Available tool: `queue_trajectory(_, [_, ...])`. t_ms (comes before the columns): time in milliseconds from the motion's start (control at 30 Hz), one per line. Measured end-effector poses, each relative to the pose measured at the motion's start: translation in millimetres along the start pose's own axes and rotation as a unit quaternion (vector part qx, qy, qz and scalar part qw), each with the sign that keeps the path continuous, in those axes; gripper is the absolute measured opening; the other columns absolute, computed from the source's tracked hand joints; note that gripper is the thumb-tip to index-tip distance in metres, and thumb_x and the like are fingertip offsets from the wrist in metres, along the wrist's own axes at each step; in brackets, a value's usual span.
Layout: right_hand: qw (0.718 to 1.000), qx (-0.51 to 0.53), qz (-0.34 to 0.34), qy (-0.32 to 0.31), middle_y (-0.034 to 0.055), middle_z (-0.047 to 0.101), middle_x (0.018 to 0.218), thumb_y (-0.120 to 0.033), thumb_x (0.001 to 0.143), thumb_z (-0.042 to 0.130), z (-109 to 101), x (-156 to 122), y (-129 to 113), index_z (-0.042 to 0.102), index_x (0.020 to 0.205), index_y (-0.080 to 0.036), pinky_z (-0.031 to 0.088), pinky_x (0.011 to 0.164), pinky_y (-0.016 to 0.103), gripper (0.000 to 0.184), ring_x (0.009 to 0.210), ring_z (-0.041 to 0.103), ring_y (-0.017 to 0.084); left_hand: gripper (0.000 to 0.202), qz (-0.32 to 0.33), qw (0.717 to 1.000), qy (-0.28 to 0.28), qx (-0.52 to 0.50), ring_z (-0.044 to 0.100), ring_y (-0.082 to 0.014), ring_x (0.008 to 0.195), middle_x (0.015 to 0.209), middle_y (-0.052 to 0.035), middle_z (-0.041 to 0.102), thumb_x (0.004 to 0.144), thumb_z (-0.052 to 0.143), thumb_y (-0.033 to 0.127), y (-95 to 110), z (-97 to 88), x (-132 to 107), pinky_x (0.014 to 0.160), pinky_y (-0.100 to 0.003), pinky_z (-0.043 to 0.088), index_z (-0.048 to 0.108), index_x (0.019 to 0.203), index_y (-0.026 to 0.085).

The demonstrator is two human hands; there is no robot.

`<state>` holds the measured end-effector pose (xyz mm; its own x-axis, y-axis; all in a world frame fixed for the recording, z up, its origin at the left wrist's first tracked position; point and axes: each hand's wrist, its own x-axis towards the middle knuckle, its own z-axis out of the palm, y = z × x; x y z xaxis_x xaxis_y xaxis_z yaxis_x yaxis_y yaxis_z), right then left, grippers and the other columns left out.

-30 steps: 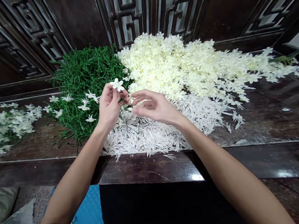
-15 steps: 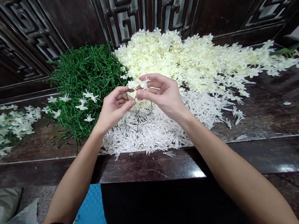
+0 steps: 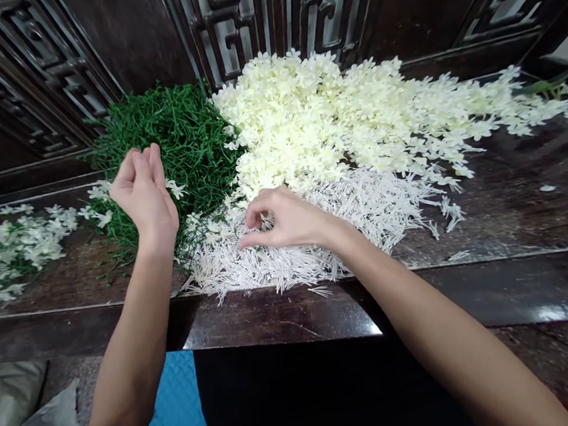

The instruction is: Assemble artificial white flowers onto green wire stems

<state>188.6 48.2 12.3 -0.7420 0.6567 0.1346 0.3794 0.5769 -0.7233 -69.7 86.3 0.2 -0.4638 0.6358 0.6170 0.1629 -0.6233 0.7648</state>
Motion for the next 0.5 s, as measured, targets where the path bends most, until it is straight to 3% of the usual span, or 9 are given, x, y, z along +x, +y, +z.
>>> queue_trajectory(67, [0.997, -0.052, -0.015, -0.053, 0.0054, 0.070, 0.083, -0.049, 0.082, 0.069, 8, 0, 0, 0.071, 0.083, -0.018, 0.046, 0.098, 0.056, 0.031, 0.087, 0.065, 0.023, 0.038, 0.046, 0.999, 0.013, 0.018, 0.067, -0.0220, 0.118, 0.115, -0.0068, 0.069, 0.087, 0.067, 0.054, 13, 12.9, -11, 0.112, -0.040, 0.052, 0.064, 0.107, 0.021])
queue_trajectory(167, [0.996, -0.051, 0.008, -0.068, 0.0045, 0.071, 0.084, -0.033, 0.085, 0.060, 10, 0, 2, 0.071, 0.085, -0.019, 0.051, 0.093, 0.051, 0.017, 0.082, 0.065, 0.020, 0.026, 0.098, 0.993, -0.039, 0.045, 0.071, -0.0188, 0.108, 0.108, -0.0046, 0.071, 0.092, 0.064, 0.044, 35, 31.5, -27, 0.103, -0.036, 0.057, 0.065, 0.106, 0.022])
queue_trajectory(233, [0.998, -0.013, 0.036, -0.040, 0.0061, 0.072, 0.090, -0.026, 0.083, 0.058, 5, 0, 0, 0.072, 0.089, -0.019, 0.055, 0.083, 0.046, 0.018, 0.082, 0.067, 0.020, 0.022, 0.104, 0.988, -0.091, 0.069, 0.073, -0.0165, 0.095, 0.103, -0.0041, 0.072, 0.093, 0.063, 0.040, 44, 38.3, -36, 0.087, -0.030, 0.062, 0.065, 0.107, 0.023])
queue_trajectory(333, [0.997, 0.040, 0.059, 0.032, 0.0076, 0.074, 0.091, -0.029, 0.081, 0.062, -6, -1, -4, 0.073, 0.092, -0.016, 0.056, 0.074, 0.042, 0.020, 0.078, 0.067, 0.019, 0.020, 0.095, 0.980, -0.145, 0.096, 0.071, -0.0119, 0.072, 0.094, -0.0036, 0.073, 0.094, 0.062, 0.035, 47, 40.8, -44, 0.065, -0.024, 0.061, 0.064, 0.109, 0.023])
queue_trajectory(500, [0.990, 0.060, 0.060, 0.113, 0.0075, 0.074, 0.088, -0.033, 0.083, 0.066, -11, 0, -5, 0.074, 0.087, -0.016, 0.054, 0.069, 0.040, 0.019, 0.074, 0.065, 0.018, 0.018, 0.105, 0.975, -0.164, 0.109, 0.064, -0.0079, 0.056, 0.081, -0.0007, 0.072, 0.091, 0.065, 0.029, 44, 45.3, -44, 0.051, -0.020, 0.052, 0.066, 0.108, 0.023])
